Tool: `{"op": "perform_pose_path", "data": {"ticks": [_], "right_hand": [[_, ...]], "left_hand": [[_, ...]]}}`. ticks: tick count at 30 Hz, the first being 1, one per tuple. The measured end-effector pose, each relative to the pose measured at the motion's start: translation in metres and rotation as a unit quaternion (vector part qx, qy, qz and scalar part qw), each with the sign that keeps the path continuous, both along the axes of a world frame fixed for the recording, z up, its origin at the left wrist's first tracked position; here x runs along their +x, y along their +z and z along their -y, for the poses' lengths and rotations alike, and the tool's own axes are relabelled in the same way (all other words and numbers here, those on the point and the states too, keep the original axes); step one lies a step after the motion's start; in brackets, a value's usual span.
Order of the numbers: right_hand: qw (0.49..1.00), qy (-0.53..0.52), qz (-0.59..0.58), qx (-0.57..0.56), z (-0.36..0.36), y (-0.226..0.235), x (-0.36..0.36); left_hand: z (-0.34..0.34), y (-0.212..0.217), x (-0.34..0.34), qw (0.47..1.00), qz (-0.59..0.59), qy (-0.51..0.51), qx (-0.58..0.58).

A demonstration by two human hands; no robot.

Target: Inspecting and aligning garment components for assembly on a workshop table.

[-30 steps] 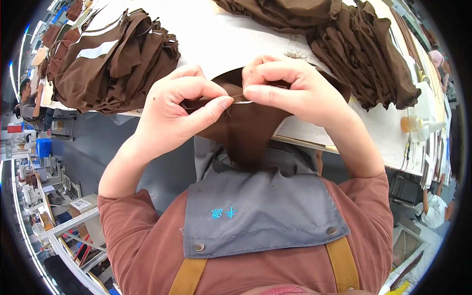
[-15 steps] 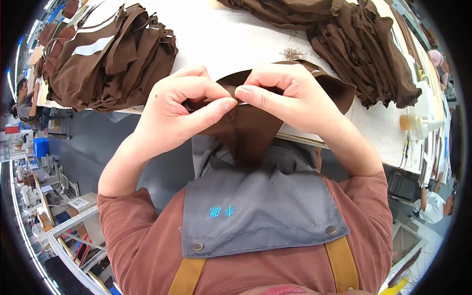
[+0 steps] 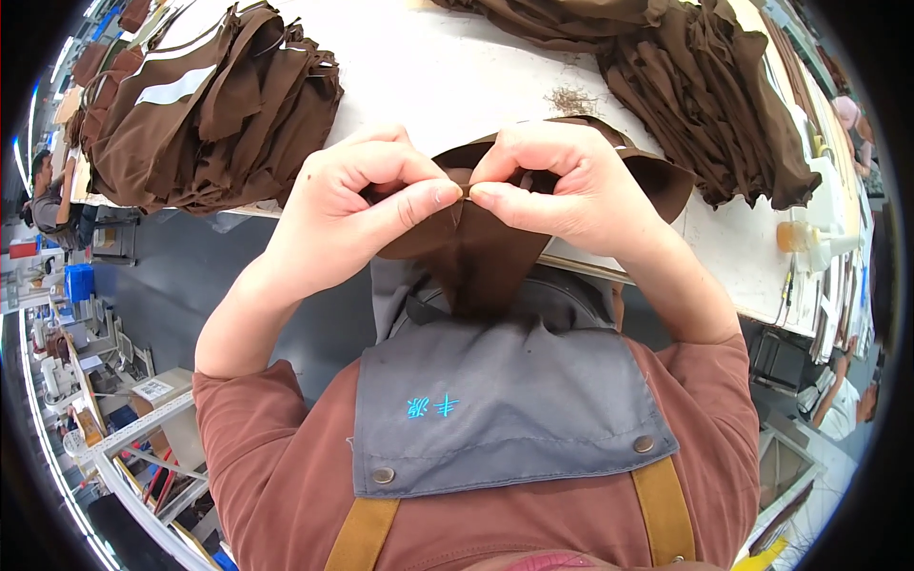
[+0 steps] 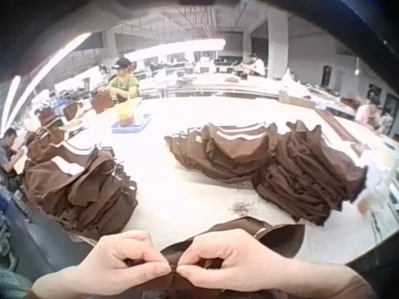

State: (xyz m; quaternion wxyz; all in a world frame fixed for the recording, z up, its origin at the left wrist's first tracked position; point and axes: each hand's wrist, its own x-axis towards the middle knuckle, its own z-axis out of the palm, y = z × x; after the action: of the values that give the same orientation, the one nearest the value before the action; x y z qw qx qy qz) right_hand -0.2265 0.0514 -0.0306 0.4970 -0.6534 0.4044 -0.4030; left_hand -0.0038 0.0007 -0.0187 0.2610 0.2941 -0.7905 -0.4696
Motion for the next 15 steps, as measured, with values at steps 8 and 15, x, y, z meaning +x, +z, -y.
{"op": "perform_pose_path", "data": {"ticks": [8,15], "right_hand": [[1.000,-0.010,0.022,0.000,0.0011,-0.0073,-0.0027],[0.998,-0.021,0.045,0.023,0.0004,-0.0100,0.0022]], "left_hand": [[0.0027,-0.0045,0.0022,0.990,-0.061,-0.019,0.128],[0.0066,-0.0084,0.0049,0.994,-0.038,-0.045,0.087]]}}
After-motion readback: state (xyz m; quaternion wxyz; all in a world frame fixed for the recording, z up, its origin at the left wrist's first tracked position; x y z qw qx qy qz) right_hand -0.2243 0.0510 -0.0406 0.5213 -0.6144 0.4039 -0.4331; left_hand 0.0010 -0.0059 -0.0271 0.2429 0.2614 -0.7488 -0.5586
